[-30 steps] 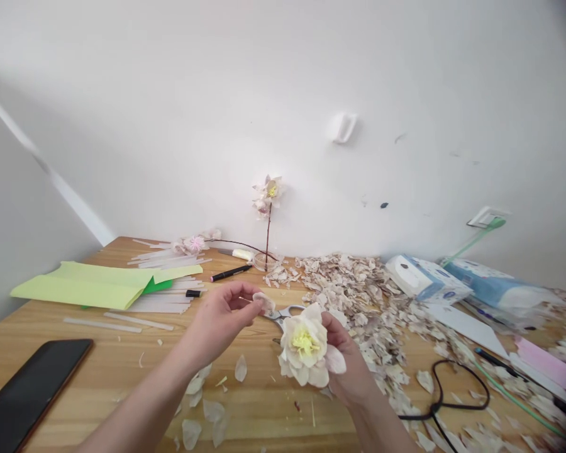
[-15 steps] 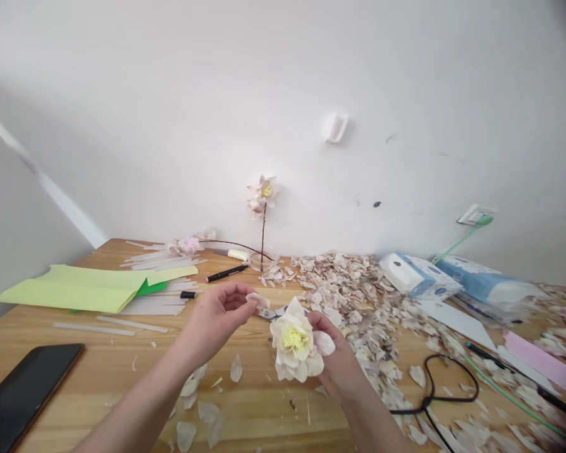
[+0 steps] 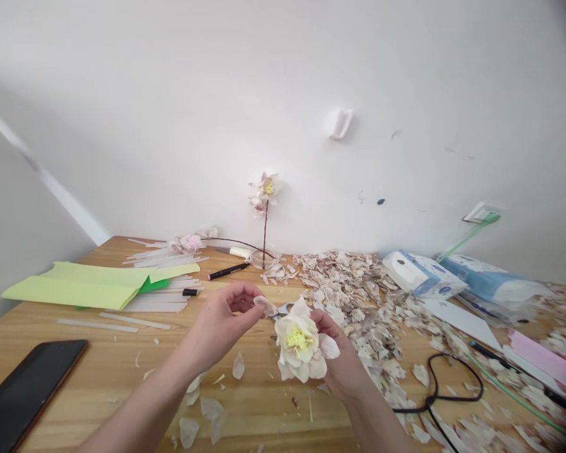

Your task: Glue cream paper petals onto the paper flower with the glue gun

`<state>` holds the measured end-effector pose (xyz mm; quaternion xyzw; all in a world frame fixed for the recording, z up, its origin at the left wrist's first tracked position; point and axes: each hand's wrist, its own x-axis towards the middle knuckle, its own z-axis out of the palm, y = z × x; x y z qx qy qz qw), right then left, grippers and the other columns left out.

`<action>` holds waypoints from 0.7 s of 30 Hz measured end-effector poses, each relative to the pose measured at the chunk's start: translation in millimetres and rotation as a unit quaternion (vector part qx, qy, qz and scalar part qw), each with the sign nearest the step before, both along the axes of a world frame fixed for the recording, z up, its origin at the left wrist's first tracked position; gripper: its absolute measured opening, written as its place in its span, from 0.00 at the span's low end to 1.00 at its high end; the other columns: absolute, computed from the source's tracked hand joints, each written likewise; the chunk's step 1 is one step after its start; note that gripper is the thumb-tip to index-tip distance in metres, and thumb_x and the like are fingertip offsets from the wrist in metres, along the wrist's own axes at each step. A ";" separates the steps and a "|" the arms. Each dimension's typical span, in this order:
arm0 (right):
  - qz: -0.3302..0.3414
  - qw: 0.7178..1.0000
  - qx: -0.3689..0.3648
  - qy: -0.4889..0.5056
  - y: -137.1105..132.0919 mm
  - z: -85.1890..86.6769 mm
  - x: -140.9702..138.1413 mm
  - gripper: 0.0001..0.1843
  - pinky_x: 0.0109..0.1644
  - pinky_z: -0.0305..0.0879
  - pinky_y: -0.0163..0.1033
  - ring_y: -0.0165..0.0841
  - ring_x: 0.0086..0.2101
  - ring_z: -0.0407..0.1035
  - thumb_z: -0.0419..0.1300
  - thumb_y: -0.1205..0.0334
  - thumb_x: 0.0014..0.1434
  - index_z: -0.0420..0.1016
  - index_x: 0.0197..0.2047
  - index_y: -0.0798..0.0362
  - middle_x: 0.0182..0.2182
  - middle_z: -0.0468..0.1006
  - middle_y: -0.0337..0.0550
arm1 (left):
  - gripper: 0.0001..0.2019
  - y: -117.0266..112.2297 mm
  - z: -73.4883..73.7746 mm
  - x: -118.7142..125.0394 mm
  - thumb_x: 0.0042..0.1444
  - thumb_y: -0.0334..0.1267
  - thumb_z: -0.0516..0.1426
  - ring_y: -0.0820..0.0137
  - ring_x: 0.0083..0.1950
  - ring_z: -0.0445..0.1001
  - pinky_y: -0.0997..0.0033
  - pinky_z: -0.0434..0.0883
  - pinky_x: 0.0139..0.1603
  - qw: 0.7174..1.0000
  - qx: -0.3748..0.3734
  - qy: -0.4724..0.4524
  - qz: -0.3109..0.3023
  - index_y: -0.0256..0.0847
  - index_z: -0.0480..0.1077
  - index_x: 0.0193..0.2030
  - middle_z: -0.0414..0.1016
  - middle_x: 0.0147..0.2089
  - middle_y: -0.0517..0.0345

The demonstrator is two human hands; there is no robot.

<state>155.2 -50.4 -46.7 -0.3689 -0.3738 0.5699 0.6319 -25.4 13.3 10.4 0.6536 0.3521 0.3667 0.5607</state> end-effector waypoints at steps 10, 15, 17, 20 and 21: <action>0.037 0.999 -0.005 -0.010 -0.4 -8.3 3.6 0.13 0.22 0.62 0.29 0.25 0.20 0.65 0.73 0.64 0.38 0.74 0.28 0.51 0.21 0.74 0.34 | 0.09 6.0 1.0 -7.7 0.51 0.42 0.58 0.66 0.38 0.76 0.69 0.70 0.37 0.998 0.045 0.028 0.042 0.39 0.71 0.34 0.78 0.35 0.53; 0.112 0.992 -0.013 -0.052 -3.1 -17.2 8.6 0.13 0.22 0.61 0.28 0.25 0.20 0.65 0.72 0.63 0.40 0.73 0.28 0.52 0.22 0.74 0.35 | 0.07 -0.4 6.7 -10.8 0.52 0.41 0.57 0.68 0.37 0.75 0.71 0.72 0.38 0.993 0.109 0.019 0.034 0.41 0.72 0.35 0.78 0.35 0.56; 0.131 0.989 -0.017 -0.059 -4.8 -18.3 10.0 0.12 0.24 0.61 0.28 0.25 0.21 0.66 0.72 0.63 0.41 0.74 0.28 0.53 0.22 0.75 0.35 | 0.06 -7.0 9.3 -10.2 0.53 0.39 0.56 0.69 0.36 0.75 0.72 0.72 0.37 0.989 0.141 0.038 0.013 0.42 0.73 0.34 0.78 0.35 0.57; 0.166 0.983 -0.008 -0.073 -7.4 -17.1 11.7 0.09 0.26 0.62 0.29 0.25 0.23 0.68 0.70 0.62 0.44 0.76 0.29 0.53 0.24 0.76 0.36 | 0.05 -16.2 13.6 -11.2 0.54 0.35 0.55 0.70 0.37 0.74 0.73 0.71 0.38 0.972 0.220 0.082 -0.028 0.43 0.73 0.35 0.78 0.35 0.59; 0.175 0.981 -0.002 -0.082 -8.1 -16.3 12.0 0.08 0.27 0.63 0.29 0.26 0.23 0.68 0.70 0.63 0.45 0.76 0.29 0.53 0.24 0.76 0.36 | 0.06 -18.6 15.4 -12.3 0.54 0.34 0.55 0.70 0.37 0.74 0.73 0.70 0.39 0.961 0.255 0.096 -0.045 0.43 0.73 0.36 0.78 0.35 0.60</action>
